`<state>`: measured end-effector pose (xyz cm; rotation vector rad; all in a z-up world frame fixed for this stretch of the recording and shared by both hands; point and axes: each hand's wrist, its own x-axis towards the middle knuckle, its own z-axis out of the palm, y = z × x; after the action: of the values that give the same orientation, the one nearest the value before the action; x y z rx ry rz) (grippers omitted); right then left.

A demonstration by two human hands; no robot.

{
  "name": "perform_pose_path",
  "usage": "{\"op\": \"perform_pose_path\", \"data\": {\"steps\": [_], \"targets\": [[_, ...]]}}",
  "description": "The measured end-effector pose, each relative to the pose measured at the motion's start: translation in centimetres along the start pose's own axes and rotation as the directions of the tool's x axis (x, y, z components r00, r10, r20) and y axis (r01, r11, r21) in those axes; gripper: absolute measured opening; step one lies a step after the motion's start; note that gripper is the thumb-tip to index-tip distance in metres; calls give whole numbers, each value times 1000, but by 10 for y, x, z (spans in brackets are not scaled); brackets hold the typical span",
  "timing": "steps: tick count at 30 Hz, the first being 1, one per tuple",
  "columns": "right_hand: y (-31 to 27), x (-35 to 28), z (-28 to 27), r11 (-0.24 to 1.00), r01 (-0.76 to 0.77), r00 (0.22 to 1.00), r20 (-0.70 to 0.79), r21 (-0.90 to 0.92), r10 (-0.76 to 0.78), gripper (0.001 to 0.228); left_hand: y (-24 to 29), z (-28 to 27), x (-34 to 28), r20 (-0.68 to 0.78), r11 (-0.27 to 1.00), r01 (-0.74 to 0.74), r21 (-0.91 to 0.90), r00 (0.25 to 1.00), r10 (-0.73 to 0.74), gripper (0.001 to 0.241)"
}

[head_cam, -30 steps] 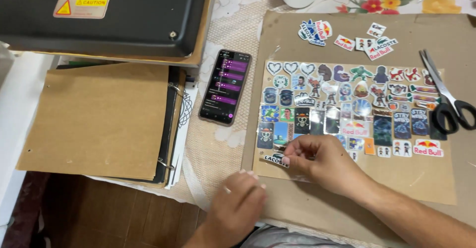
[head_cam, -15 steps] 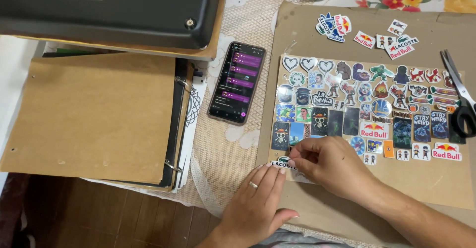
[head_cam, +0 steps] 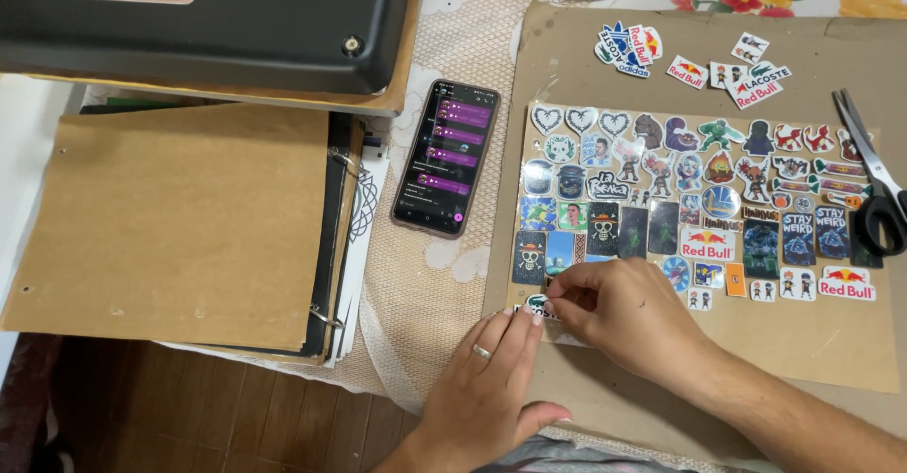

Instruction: The person uses scissors to cut out various stickers from a sheet placed on a cardboard surface. They trim the edges of the stickers and occasionally peel them from the backing. The person also handles a small plastic bottle, opening and closing its cap, and briefly uses a utility knife to sharpen the scissors.

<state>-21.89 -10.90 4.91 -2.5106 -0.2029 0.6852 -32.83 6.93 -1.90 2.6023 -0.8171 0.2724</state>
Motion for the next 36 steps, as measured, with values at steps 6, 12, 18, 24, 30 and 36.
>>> {"op": "perform_pose_path", "data": {"steps": [6, 12, 18, 24, 30, 36], "targets": [[8, -2, 12, 995, 79, 993, -81, -66, -85, 12, 1, -8, 7, 53, 998, -15, 53, 998, 13, 96], [38, -40, 8, 933, 308, 845, -396, -187, -358, 16, 1, -7, 5, 108, 996, -8, 89, 994, -1, 99], [79, -75, 4, 774, 335, 704, -404, -537, -584, 12, 2, -22, 14, -17, 980, -72, 184, 997, 76, 92], [102, -81, -1, 733, 404, 658, -383, -547, -648, 17, -4, -31, 19, 221, 991, -123, 44, 969, 110, 104], [130, -77, -1, 627, 514, 620, -251, -586, -743, 26, -24, -60, 42, 383, 951, -55, -306, 907, 175, 108], [154, -75, -5, 570, 563, 624, -144, -599, -768, 33, -35, -47, 32, 298, 943, -64, -325, 940, 166, 99]]}}
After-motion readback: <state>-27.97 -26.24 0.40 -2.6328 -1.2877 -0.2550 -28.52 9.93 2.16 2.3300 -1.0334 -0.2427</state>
